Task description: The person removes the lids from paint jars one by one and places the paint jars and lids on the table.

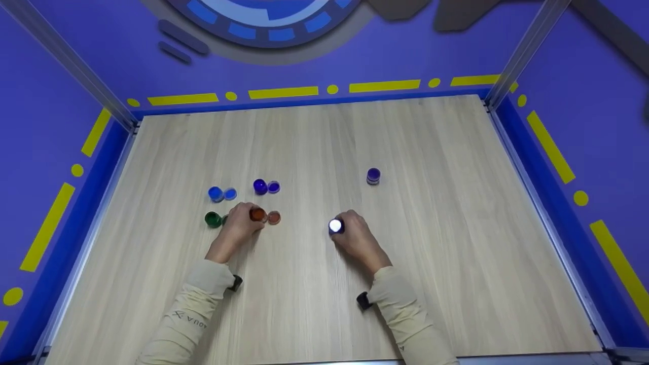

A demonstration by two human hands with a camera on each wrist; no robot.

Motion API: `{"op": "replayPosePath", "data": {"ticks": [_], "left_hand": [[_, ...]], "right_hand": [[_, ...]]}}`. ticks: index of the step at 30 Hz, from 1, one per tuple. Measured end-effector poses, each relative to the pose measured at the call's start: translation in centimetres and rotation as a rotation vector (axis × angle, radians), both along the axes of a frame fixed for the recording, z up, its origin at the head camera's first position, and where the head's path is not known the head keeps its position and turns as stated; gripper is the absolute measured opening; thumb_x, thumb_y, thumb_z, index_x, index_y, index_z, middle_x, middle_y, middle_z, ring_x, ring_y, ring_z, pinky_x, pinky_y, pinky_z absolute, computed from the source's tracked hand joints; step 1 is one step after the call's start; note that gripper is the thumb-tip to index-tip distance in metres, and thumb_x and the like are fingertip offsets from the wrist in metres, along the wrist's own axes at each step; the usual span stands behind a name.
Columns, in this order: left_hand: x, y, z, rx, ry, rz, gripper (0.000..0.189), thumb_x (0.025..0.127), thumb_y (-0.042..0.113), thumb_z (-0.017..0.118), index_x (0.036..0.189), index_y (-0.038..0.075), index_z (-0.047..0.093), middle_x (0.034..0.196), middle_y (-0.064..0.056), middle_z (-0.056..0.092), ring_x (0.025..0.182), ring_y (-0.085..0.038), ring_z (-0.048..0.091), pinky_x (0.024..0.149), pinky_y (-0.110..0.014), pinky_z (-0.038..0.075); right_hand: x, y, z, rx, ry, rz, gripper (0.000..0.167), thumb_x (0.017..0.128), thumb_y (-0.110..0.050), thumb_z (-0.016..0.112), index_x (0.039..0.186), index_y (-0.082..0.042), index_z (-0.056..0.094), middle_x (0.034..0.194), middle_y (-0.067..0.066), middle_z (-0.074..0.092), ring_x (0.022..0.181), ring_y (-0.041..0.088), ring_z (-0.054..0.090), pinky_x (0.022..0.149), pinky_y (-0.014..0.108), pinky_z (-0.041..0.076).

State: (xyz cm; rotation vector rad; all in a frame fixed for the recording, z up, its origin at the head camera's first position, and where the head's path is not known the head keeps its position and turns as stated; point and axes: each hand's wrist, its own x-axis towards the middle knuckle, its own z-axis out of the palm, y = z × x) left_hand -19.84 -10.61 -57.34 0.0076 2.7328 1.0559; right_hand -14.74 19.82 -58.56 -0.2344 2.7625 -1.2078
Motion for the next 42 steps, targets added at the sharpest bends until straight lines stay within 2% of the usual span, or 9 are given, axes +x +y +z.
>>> {"op": "replayPosePath", "data": {"ticks": [11,16,19,23,28,31,35,39,42], "left_hand": [[0.5,0.0,-0.3,-0.06,0.036,-0.018,0.02,0.089,-0.005,0.07,0.108,-0.008,0.066,0.102,-0.019,0.059,0.096,-0.032,0.058,0.09,-0.046,0.05],[1.3,-0.2,0.0,-0.064,0.05,-0.038,0.043,0.086,-0.011,0.062,0.129,-0.014,0.056,0.118,-0.029,0.054,0.113,-0.041,0.055,0.1,-0.049,0.047],[1.8,-0.4,0.3,-0.06,0.064,-0.027,0.058,0.085,-0.012,0.06,0.142,-0.013,0.047,0.128,-0.031,0.05,0.122,-0.043,0.05,0.104,-0.05,0.044],[2.8,-0.5,0.8,-0.043,0.115,-0.002,0.066,0.087,-0.01,0.068,0.147,-0.009,0.043,0.133,-0.03,0.048,0.127,-0.042,0.047,0.106,-0.051,0.043],[4.2,0.1,1.2,-0.016,0.241,-0.007,0.066,0.086,-0.003,0.08,0.144,-0.005,0.049,0.136,-0.025,0.047,0.128,-0.04,0.049,0.106,-0.051,0.044],[5.0,0.6,1.3,0.005,0.28,-0.03,0.061,0.087,0.001,0.081,0.141,-0.003,0.053,0.135,-0.022,0.05,0.126,-0.036,0.052,0.106,-0.048,0.045],[6.1,1.4,1.1,0.05,0.274,-0.086,0.054,0.089,0.001,0.079,0.138,-0.003,0.056,0.131,-0.019,0.055,0.12,-0.031,0.057,0.101,-0.045,0.048],[7.0,2.3,0.3,0.065,0.276,-0.16,0.05,0.09,0.0,0.078,0.135,-0.003,0.058,0.128,-0.017,0.056,0.114,-0.03,0.059,0.098,-0.044,0.05],[7.4,2.9,-0.5,0.066,0.273,-0.218,0.047,0.09,0.0,0.077,0.133,-0.003,0.058,0.128,-0.016,0.055,0.12,-0.032,0.058,0.103,-0.045,0.047]], "right_hand": [[0.7,-1.9,0.0,0.006,0.05,0.037,0.03,0.082,0.003,0.082,0.107,0.007,0.068,0.104,0.017,0.065,0.102,0.034,0.064,0.089,0.049,0.055],[0.8,-2.6,-0.1,0.004,0.049,0.035,0.029,0.081,0.003,0.083,0.106,0.006,0.068,0.102,0.015,0.065,0.1,0.032,0.065,0.088,0.047,0.055],[0.9,-3.1,-0.1,-0.003,0.05,0.04,0.028,0.081,0.003,0.083,0.105,0.006,0.069,0.103,0.014,0.066,0.1,0.031,0.065,0.088,0.046,0.055],[0.9,-3.8,-0.2,-0.011,0.073,0.044,0.028,0.08,0.001,0.085,0.103,0.004,0.07,0.101,0.013,0.067,0.099,0.031,0.065,0.088,0.045,0.055],[1.1,-4.5,-0.3,-0.017,0.098,0.035,0.033,0.078,-0.004,0.089,0.103,0.002,0.07,0.099,0.01,0.067,0.097,0.027,0.064,0.087,0.044,0.054],[1.1,-4.9,-0.2,-0.019,0.091,0.038,0.034,0.077,-0.006,0.09,0.103,0.001,0.07,0.099,0.009,0.067,0.096,0.026,0.064,0.087,0.044,0.053],[1.2,-5.3,0.0,-0.023,0.077,0.049,0.037,0.077,-0.01,0.091,0.105,0.001,0.07,0.101,0.009,0.068,0.096,0.024,0.064,0.087,0.043,0.053],[1.4,-5.7,0.2,-0.023,0.051,0.052,0.043,0.076,-0.013,0.092,0.11,0.002,0.07,0.102,0.009,0.069,0.094,0.023,0.063,0.085,0.041,0.053],[1.6,-6.0,0.4,-0.022,0.043,0.059,0.045,0.076,-0.012,0.092,0.111,0.002,0.069,0.101,0.008,0.068,0.091,0.022,0.063,0.083,0.041,0.053]]}}
